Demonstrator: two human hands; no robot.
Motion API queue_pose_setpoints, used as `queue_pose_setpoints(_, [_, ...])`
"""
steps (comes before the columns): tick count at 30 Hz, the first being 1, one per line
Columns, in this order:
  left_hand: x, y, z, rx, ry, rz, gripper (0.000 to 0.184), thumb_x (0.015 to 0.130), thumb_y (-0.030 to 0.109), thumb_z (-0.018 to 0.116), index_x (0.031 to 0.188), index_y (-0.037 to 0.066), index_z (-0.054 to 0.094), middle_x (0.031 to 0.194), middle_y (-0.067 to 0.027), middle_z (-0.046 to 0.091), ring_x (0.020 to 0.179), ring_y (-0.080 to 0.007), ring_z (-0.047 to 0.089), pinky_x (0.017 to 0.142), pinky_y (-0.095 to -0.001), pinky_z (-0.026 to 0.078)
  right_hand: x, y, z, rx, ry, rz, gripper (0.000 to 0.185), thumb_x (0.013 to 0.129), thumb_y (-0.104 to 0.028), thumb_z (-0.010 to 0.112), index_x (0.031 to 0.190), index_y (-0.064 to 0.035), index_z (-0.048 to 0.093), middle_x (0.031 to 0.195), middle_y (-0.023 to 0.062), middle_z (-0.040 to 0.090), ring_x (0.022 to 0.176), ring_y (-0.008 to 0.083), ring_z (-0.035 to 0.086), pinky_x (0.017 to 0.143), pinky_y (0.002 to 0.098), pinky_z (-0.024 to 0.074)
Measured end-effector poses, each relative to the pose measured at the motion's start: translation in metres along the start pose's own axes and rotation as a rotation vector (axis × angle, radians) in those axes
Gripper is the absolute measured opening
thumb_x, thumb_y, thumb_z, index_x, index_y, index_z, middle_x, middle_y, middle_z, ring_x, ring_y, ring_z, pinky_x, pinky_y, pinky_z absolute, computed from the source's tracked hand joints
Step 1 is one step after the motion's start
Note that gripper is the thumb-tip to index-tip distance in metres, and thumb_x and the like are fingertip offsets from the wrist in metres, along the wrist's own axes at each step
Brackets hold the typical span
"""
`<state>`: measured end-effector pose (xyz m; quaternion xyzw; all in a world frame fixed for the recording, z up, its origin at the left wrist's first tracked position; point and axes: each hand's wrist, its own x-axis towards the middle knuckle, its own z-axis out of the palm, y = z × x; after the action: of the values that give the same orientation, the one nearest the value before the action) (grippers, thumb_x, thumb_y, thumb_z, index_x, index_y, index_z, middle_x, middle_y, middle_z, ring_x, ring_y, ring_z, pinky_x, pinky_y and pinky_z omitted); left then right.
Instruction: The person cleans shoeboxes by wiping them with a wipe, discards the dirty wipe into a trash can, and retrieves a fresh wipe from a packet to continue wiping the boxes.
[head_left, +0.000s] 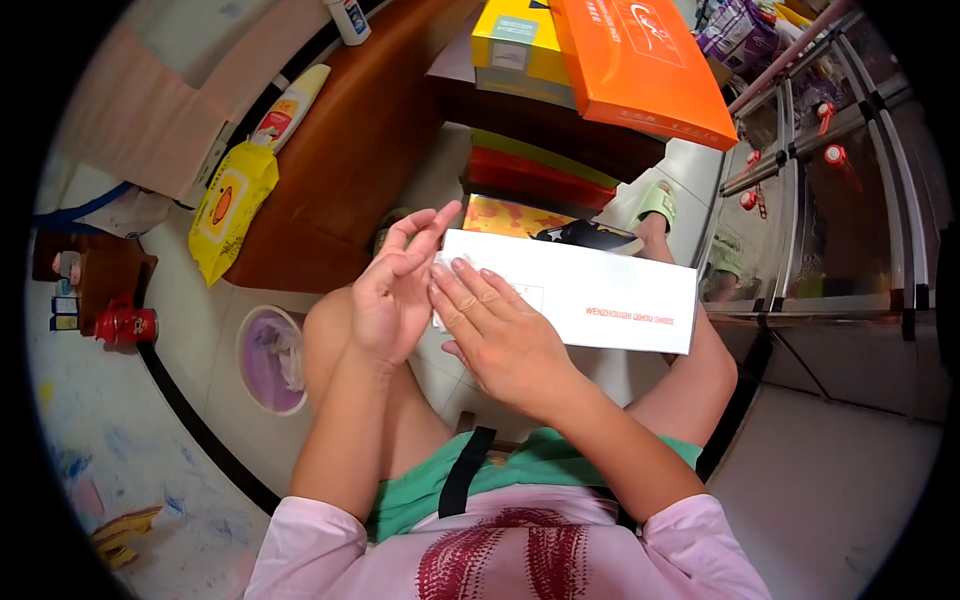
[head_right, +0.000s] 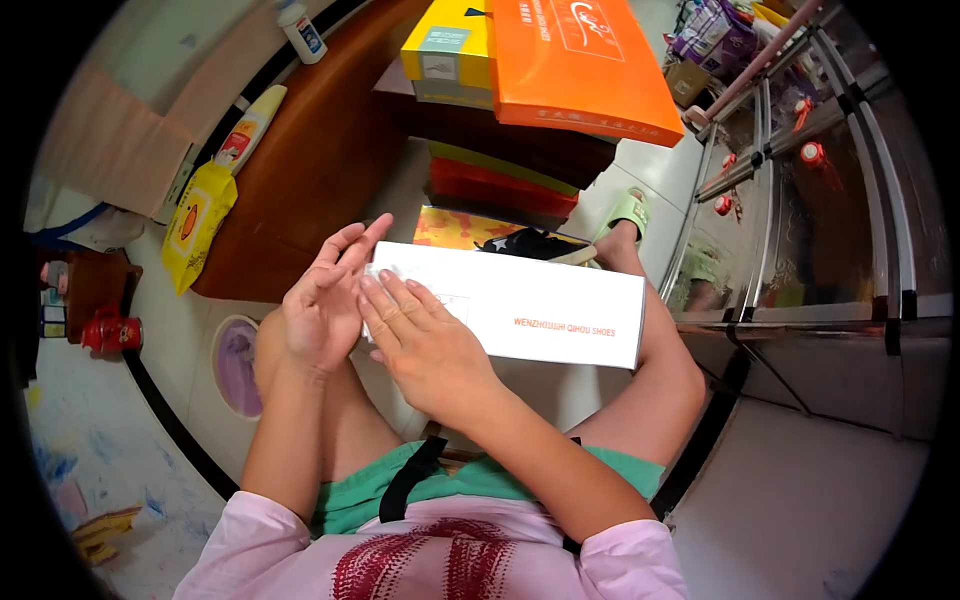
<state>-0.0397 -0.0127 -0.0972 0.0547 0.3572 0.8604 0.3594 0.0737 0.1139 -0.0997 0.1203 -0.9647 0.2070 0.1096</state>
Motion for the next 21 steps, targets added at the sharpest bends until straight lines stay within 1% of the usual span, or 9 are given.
queue_pose_setpoints(1, [0.0,-0.001,0.001,-0.003,-0.005,-0.007,0.054,0.085,0.011,0.049,0.135,0.0,0.034,0.155,-0.025,0.03,0.145,-0.0294,0.025,0.119,-0.04,0.021,-0.001,0.0,0.001,0.02,0.013,-0.012,0.066,0.091,-0.034,0.062,0.14,0.0066,0.046,0.149,0.0203,0.044,0.142,0.0314,0.037,0.118,0.0436,0.0283])
queue_pose_setpoints(3, [0.001,-0.002,0.005,0.165,0.108,-0.011,0.047,0.091,0.011,0.05,0.135,0.0,0.035,0.151,-0.0245,0.038,0.138,-0.0287,0.038,0.115,-0.0385,0.032,-0.004,-0.002,0.004,0.035,0.023,-0.014,0.063,0.091,-0.032,0.061,0.14,0.0063,0.047,0.148,0.02,0.045,0.142,0.0309,0.037,0.118,0.0437,0.0286])
queue_pose_setpoints(4, [0.002,-0.003,0.005,0.16,0.102,-0.019,0.047,0.091,0.011,0.05,0.135,0.0,0.035,0.151,-0.0245,0.038,0.138,-0.0287,0.038,0.115,-0.0385,0.032,-0.006,-0.004,0.005,0.053,0.02,-0.014,0.066,0.089,-0.031,0.064,0.142,0.0044,0.045,0.148,0.0196,0.045,0.142,0.0316,0.038,0.117,0.0443,0.0298])
queue_pose_setpoints(6, [0.005,-0.006,0.006,0.301,0.24,-0.099,0.043,0.096,0.013,0.054,0.133,-0.001,0.039,0.145,-0.0243,0.046,0.122,-0.0271,0.055,0.105,-0.0356,0.045,-0.01,-0.007,0.006,0.069,0.015,-0.008,0.071,0.087,-0.031,0.067,0.144,0.0025,0.043,0.149,0.0192,0.044,0.142,0.0323,0.038,0.116,0.0448,0.0311])
queue_pose_setpoints(7, [0.007,-0.007,0.007,0.364,0.259,-0.099,0.047,0.093,0.01,0.058,0.134,-0.002,0.039,0.141,-0.0226,0.051,0.114,-0.0249,0.06,0.099,-0.0343,0.05,-0.012,-0.008,0.005,0.048,0.011,0.002,0.071,0.086,-0.031,0.068,0.144,0.0023,0.043,0.149,0.0189,0.044,0.142,0.032,0.038,0.116,0.0447,0.0306])
queue_pose_setpoints(11, [0.014,-0.01,-0.004,0.439,0.226,-0.102,0.05,0.092,0.011,0.063,0.134,-0.002,0.039,0.139,-0.0216,0.053,0.114,-0.0242,0.06,0.1,-0.0341,0.049,-0.014,-0.007,-0.001,-0.004,0.001,0.015,0.076,0.084,-0.035,0.069,0.145,0.0015,0.042,0.151,0.0182,0.041,0.143,0.0309,0.036,0.117,0.0442,0.0288])
queue_pose_setpoints(13, [0.016,-0.011,-0.006,0.469,0.283,-0.06,0.051,0.091,0.011,0.065,0.134,-0.002,0.04,0.136,-0.0208,0.055,0.113,-0.0227,0.06,0.099,-0.0336,0.049,-0.018,-0.007,-0.004,0.016,-0.016,0.028,0.077,0.083,-0.036,0.069,0.145,0.0023,0.042,0.151,0.0184,0.041,0.143,0.0311,0.035,0.118,0.0439,0.0272])
queue_pose_setpoints(16, [0.017,-0.013,-0.004,0.513,0.316,-0.026,0.041,0.094,0.008,0.061,0.13,-0.002,0.044,0.132,-0.0182,0.059,0.112,-0.0182,0.059,0.098,-0.0294,0.047,-0.029,-0.009,-0.011,0.028,-0.059,0.045,0.081,0.081,-0.039,0.07,0.145,0.0027,0.041,0.153,0.0187,0.038,0.144,0.032,0.034,0.118,0.0436,0.026])
queue_pose_setpoints(21, [0.02,-0.015,-0.005,0.519,0.31,-0.008,0.042,0.094,0.009,0.061,0.131,-0.002,0.043,0.132,-0.0194,0.058,0.113,-0.0194,0.059,0.1,-0.031,0.047,-0.051,-0.008,-0.025,0.013,-0.05,0.141,0.086,0.079,-0.042,0.072,0.146,0.0027,0.039,0.155,0.0188,0.035,0.144,0.0337,0.033,0.117,0.0437,0.0277])
